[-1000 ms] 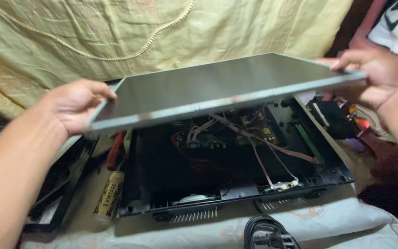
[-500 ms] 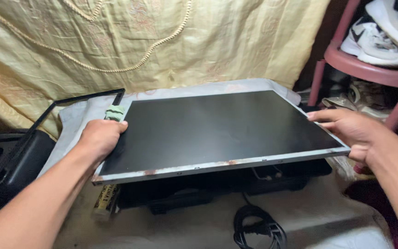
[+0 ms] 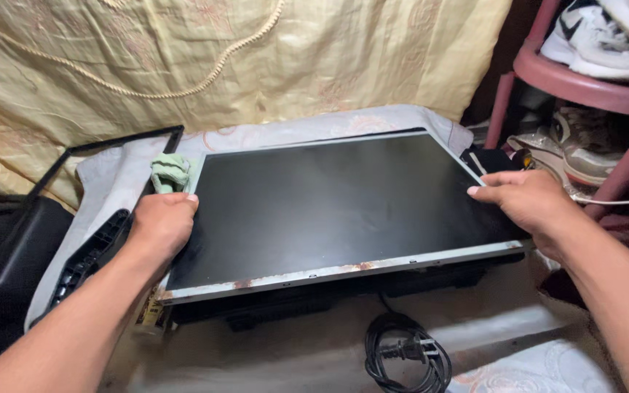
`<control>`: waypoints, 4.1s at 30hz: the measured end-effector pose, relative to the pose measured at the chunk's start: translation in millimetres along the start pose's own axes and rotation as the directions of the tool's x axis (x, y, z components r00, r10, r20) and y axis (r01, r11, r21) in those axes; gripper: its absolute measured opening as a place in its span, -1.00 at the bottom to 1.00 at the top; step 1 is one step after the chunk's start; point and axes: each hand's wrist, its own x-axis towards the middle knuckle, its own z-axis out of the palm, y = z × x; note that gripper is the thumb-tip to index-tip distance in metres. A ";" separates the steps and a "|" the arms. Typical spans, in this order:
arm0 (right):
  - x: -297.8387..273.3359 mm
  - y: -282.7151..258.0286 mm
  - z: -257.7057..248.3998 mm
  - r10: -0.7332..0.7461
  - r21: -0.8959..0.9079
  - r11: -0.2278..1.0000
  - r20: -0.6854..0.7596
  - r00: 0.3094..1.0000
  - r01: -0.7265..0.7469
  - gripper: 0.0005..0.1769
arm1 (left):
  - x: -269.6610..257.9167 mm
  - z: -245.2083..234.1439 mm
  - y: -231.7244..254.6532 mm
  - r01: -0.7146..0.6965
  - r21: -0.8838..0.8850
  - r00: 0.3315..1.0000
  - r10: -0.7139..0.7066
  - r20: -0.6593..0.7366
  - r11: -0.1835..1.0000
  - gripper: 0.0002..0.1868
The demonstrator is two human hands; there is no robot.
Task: The person reassembles a flat-screen television by connecting internal wires, placing the metal back cover, snapping the front bezel, and attaching the stand with a screwdriver. They then wipe the stand with a cloth.
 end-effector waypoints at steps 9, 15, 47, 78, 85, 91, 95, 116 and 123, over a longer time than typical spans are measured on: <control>5.5 -4.2 13.9 0.058 0.051 0.997 -0.010 0.998 -0.058 -0.56 | -6.3 1.1 13.9 -0.006 0.131 1.000 0.006 0.000 0.991 -0.68; 12.6 -8.1 11.6 -0.008 0.019 1.000 -0.071 0.997 0.009 -0.60 | -4.9 3.3 9.7 -0.023 0.126 1.000 0.026 -0.015 0.992 -0.68; 6.5 -78.0 -13.1 0.352 0.257 0.873 0.255 0.901 -0.414 -0.53 | -5.3 41.9 65.2 -0.176 -0.263 0.968 0.215 0.128 0.949 -0.73; 13.7 7.1 -3.6 -0.002 -0.289 0.957 -0.126 0.992 -0.035 -0.44 | -67.6 -21.2 -1.0 -0.287 0.380 0.954 0.300 0.025 0.880 -0.41; 24.6 57.1 20.2 -0.007 -0.412 0.911 -0.031 0.999 -0.006 -0.33 | -88.2 -21.8 6.1 -0.178 0.315 0.982 0.150 0.112 0.932 -0.51; -7.6 55.6 32.7 -0.018 -0.395 0.918 -0.119 0.993 -0.031 -0.29 | -96.2 -11.4 20.3 -0.117 0.467 0.992 0.079 0.100 0.877 -0.53; -18.5 44.9 35.7 -0.101 -0.480 0.877 -0.138 0.985 0.022 -0.29 | -105.9 -7.2 22.2 -0.133 0.492 0.991 0.099 0.094 0.861 -0.52; -15.0 52.1 37.6 -0.083 -0.474 0.880 -0.126 0.989 0.014 -0.29 | -67.1 -12.0 -5.5 -0.233 0.390 0.965 0.161 0.207 0.891 -0.39; -26.3 46.3 38.6 0.012 -0.386 0.921 -0.112 0.994 -0.055 -0.30 | -47.2 -28.5 -28.4 -0.258 0.173 0.923 0.190 0.335 0.951 -0.29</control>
